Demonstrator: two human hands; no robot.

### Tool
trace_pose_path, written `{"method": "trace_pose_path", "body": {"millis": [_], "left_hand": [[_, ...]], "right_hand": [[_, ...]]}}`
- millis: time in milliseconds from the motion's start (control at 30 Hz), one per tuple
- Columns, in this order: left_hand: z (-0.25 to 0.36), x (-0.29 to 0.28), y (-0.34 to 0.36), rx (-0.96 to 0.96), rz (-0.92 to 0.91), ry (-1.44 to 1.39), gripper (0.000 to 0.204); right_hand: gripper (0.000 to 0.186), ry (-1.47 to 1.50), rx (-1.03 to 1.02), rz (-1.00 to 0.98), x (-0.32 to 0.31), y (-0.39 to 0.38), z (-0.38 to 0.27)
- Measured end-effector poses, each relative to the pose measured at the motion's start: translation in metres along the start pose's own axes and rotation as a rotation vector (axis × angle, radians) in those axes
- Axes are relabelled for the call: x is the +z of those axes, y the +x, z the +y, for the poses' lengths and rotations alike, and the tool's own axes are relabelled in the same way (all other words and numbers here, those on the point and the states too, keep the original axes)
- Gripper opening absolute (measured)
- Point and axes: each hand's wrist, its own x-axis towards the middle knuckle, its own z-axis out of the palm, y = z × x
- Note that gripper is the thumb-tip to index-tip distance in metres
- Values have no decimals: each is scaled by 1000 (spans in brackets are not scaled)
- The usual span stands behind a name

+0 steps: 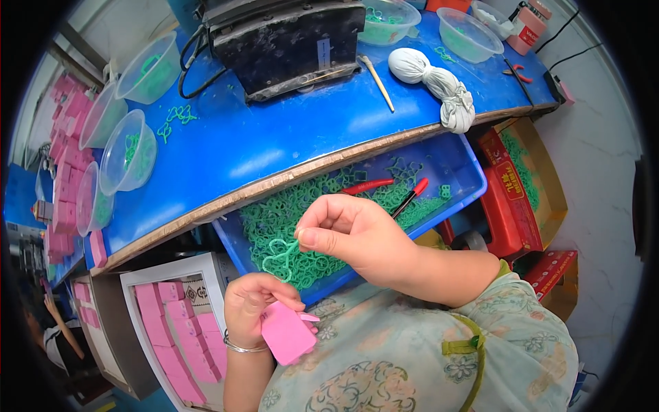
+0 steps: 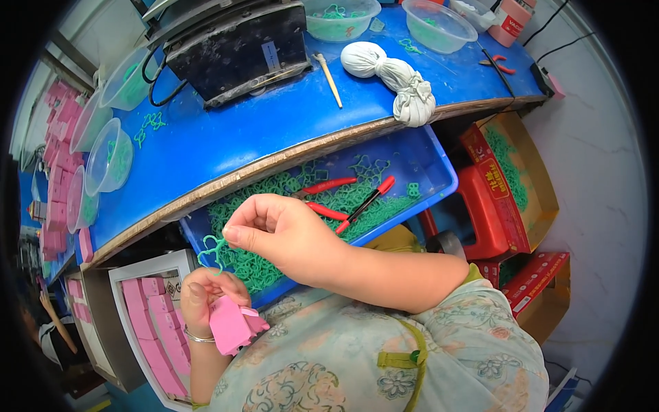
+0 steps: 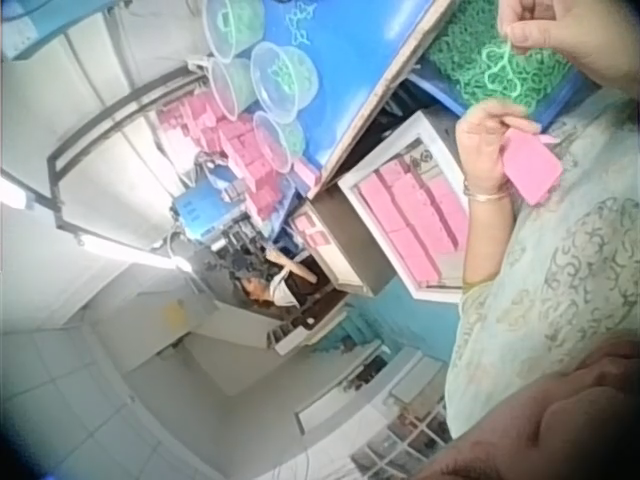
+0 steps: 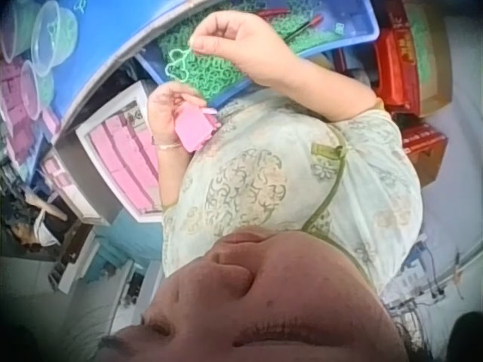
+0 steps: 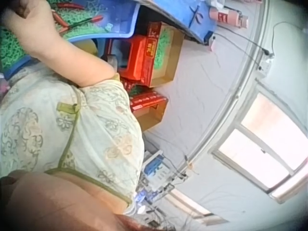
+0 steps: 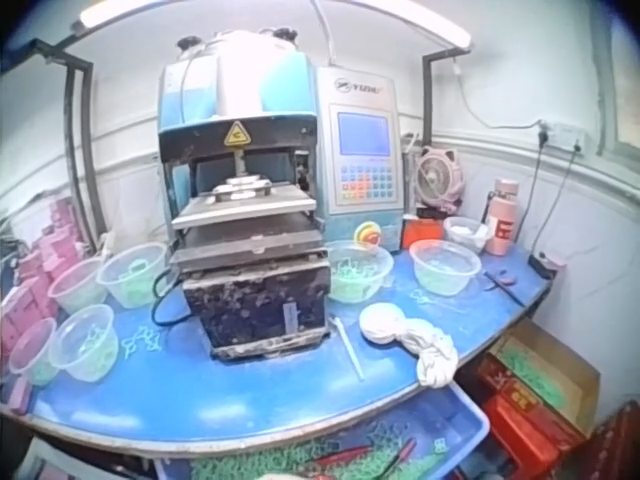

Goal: The recorder injects liquid wax into rubber jewelry molds using a specialized injection machine and subsequently removes the hardened wax patterns from the molds.

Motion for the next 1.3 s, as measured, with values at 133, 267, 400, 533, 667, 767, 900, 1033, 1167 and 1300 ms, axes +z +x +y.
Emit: {"method": "trace_pose_path", "body": {"millis": [133,267,400,533,667,767,900,1033,1167,1300], "left_hand": [[10,21,7,59,86,98,38],[15,40,8,122,337,437,14],[13,33,8,531,259,1165,12],[15,38,14,791,201,1483,17],[11,40,14,807,229,1574,16],[10,39,15,830,239,1604,16],[10,36,15,831,248,1618,17],[8,31,13,836,250,1628,18],[7,27,11,812,273,1556,16],[6,25,9,772,303,1458,16]], "right_hand": [[11,-248,-60,-21,2,-1,16],[8,-704,-371,-3,0,-1,17],[12,-1005,-705,76,2,1,19],[12,-1039,-755,143,4,3,29],[16,-1093,-792,186,6,6,37],[16,-1124,-771,198,8,7,42],[10,-1057,-625,171,9,6,44],[9,-1000,-584,142,10,5,44],[10,-902,-475,89,10,5,43],[11,-1113,-704,0,4,11,35]]}}
